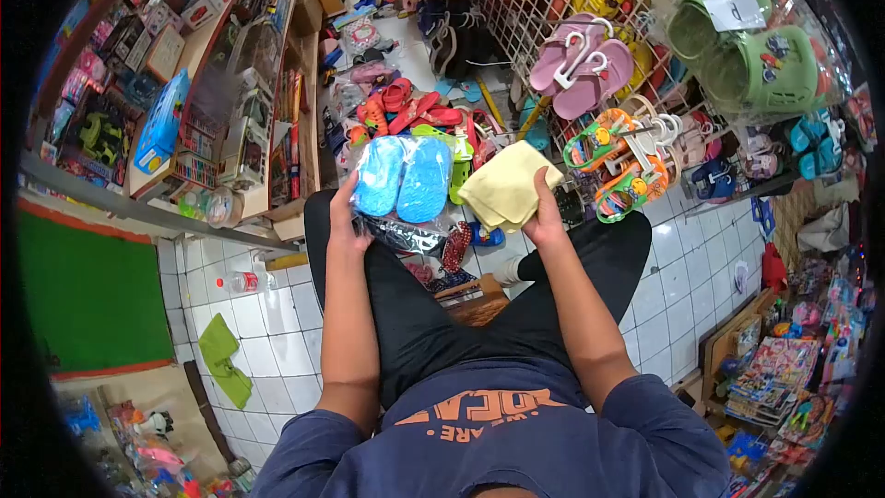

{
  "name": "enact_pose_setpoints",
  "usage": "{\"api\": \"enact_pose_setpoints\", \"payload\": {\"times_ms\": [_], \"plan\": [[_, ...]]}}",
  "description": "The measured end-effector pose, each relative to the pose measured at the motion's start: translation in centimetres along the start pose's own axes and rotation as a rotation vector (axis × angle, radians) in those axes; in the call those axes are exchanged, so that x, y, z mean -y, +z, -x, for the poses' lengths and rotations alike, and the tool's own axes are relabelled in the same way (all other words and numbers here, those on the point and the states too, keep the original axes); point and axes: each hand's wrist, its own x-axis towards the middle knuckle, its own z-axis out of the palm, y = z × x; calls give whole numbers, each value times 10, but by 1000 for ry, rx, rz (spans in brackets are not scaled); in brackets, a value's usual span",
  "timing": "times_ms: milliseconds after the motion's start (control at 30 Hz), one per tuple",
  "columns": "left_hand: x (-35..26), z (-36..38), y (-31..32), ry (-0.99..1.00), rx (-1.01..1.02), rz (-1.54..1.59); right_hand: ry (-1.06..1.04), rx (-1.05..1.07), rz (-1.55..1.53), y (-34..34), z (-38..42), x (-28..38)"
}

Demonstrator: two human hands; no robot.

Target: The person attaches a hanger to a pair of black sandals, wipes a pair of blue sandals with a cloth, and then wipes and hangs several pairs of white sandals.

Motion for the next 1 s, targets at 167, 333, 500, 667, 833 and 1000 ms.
{"api": "enact_pose_setpoints", "payload": {"times_ms": [167, 333, 500, 667, 833, 1000], "plan": [[6, -17, -32, 78, 198, 40, 25, 54, 87, 17, 25, 1], [21, -14, -10, 15, 300, -79, -506, 48, 713, 72, 36, -20], [41, -5, 9, -134, 319, 22, -937, 374, 1466, 99, 23, -40], [66, -22, 7, -221, 226, -51, -711, 336, 1526, 100, 25, -56], [54, -18, 15, -259, 131, -60, -707, 120, 1196, 115, 26, -36], [50, -17, 24, -161, 169, 15, -1234, 47, 1343, 142, 44, -8]]}}
